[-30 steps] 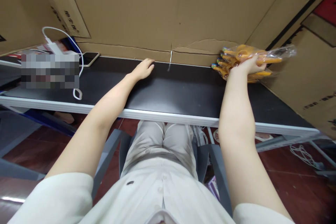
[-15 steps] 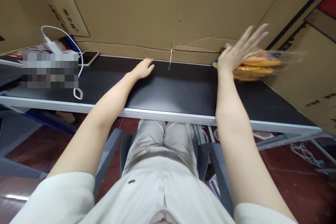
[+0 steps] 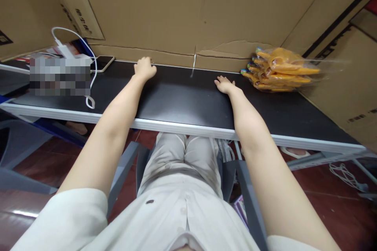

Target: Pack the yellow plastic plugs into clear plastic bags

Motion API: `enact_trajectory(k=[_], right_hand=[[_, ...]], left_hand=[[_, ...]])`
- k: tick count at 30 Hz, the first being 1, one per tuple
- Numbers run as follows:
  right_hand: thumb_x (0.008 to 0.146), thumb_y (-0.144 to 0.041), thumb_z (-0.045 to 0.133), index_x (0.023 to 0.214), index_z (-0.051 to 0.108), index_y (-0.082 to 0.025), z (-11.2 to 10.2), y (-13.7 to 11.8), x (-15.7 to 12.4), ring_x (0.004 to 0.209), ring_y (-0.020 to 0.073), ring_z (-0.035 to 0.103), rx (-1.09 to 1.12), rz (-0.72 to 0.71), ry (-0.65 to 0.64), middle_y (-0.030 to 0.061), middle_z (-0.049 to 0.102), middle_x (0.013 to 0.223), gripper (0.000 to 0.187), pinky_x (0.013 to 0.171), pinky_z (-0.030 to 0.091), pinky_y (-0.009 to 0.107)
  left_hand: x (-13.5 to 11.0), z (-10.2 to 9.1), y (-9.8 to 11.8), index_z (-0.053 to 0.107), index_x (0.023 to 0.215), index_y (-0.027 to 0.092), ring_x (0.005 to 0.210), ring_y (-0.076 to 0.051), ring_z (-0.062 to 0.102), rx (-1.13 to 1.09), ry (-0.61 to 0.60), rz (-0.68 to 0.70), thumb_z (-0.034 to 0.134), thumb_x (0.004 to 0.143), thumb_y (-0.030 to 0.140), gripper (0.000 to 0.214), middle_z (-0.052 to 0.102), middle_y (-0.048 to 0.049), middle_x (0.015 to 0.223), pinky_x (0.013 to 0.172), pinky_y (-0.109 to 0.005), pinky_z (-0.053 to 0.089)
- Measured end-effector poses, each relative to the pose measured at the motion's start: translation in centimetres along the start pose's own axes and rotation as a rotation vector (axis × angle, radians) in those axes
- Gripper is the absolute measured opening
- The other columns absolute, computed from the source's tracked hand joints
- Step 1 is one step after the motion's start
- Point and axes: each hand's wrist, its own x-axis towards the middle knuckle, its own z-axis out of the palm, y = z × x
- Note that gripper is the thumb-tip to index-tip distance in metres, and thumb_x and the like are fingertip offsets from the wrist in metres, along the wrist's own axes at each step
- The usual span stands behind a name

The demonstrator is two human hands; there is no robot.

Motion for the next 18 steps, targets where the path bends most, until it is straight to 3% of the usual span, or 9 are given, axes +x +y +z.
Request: enact_trajectory(k=[4,9,13,18], right_hand=[[0.118,-0.036,0.022,0.178,0.026,-0.013,0.0,-0.3,-0.2,0.175,0.0282,0.013,-0.018,0.027,-0.009,0.0103,0.014,0.186,0.064,0.139,0.013,0.064],[0.118,-0.032,0.020,0.177,0.027,-0.010,-0.2,-1.1,-0.2,0.174,0.0302,0.019,-0.085,0.031,-0.022,0.0125,0.016,0.186,0.063,0.137,0.021,0.064],[0.118,-0.029,0.023,0.169,0.045,-0.005,-0.6,-2.1,-0.5,0.165,0.0332,0.041,-0.232,0.016,0.015,0.0209,0.039,0.177,0.060,0.134,0.033,0.057],[0.117,-0.025,0.027,0.155,0.061,0.000,-0.3,-2.3,-1.5,0.150,0.0360,0.059,-0.319,-0.033,0.103,0.0247,0.062,0.157,0.057,0.125,0.046,0.046]], left_hand=[[-0.2,-1.7,-2.7,0.050,0.160,0.000,0.159,-0.036,0.046,0.039,0.076,-0.207,0.049,0.102,0.024,0.063,0.049,-0.0280,0.168,0.133,-0.053,0.039],[-1.4,-3.0,-7.6,0.033,0.164,-0.009,0.168,-0.041,0.028,0.043,0.181,-0.380,0.052,0.101,0.020,0.072,0.034,-0.0307,0.176,0.136,-0.064,0.027],[-1.6,-3.4,-11.3,0.025,0.170,-0.008,0.172,-0.040,0.018,0.076,0.153,-0.513,0.052,0.100,0.022,0.080,0.020,-0.0309,0.182,0.137,-0.069,0.017],[-1.5,-3.6,-13.2,0.022,0.173,-0.004,0.173,-0.039,0.015,0.162,0.089,-0.635,0.048,0.100,0.030,0.084,0.018,-0.0283,0.184,0.136,-0.071,0.016]])
